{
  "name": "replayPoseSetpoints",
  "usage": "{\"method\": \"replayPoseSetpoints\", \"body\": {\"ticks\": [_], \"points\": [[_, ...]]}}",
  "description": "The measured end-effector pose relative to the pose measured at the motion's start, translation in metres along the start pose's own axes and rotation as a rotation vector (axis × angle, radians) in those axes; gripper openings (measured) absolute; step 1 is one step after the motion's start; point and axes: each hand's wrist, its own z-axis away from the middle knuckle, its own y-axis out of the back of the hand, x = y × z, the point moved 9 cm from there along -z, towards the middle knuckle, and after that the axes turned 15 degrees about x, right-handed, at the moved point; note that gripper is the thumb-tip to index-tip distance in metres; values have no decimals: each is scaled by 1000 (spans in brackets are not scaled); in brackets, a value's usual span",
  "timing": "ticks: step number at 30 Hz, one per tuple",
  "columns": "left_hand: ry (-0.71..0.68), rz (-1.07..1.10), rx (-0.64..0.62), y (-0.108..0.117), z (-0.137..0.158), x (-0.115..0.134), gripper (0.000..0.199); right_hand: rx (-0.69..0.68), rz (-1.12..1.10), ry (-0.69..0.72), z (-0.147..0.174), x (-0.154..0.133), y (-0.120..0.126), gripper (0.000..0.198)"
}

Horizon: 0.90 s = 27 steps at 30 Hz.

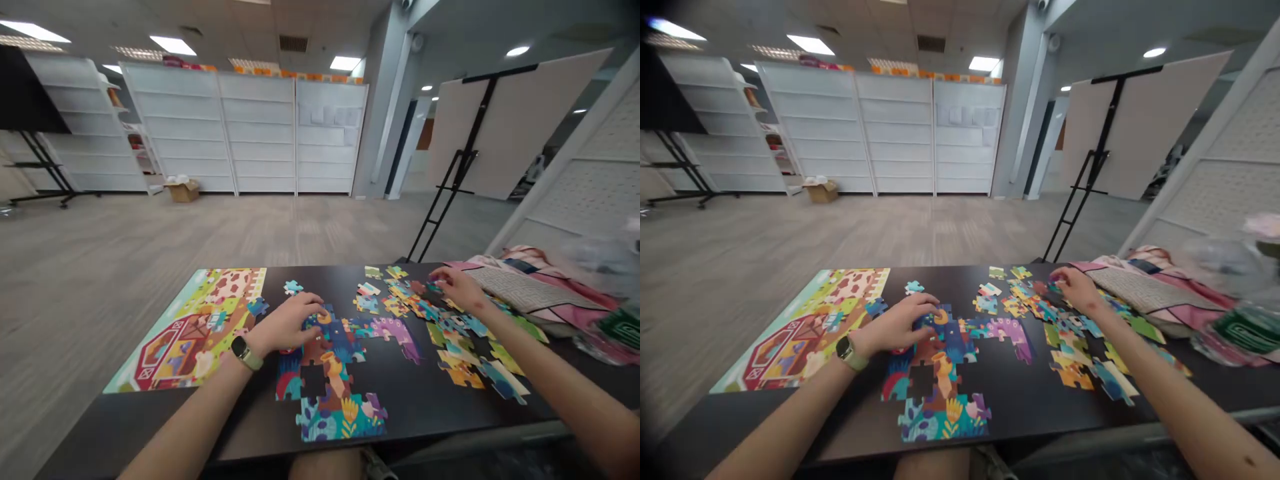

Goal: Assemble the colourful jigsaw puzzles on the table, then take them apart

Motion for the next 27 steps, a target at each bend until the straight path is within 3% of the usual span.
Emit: {"method": "replayPoseSetpoints", "body": {"ticks": [2,3,5,7,9,12,20,27], "points": [[-40,3,-42,-10,2,22,47,9,-90,-2,39,-30,9,35],[-50,2,-64,-16,3,30,58,-16,-258,-10,66,-52,12,36],[-67,5,-100,-27,6,43,76,-234,-529,-22,130,-102,2,34],[-78,6,-125,-36,10,49,83,-423,-656,-8,188,-148,-5,29],[-78,-4,-146,-42,12,48,83,-453,-644,47,222,-178,-4,24],[-72,-20,-172,-47,14,43,84,-436,-604,96,234,-192,1,22],[-39,-21,-227,-53,15,41,85,-462,-783,-37,233,-179,6,27],[-74,-31,-209,-63,18,53,97,-439,-764,52,230,-187,7,22]]}}
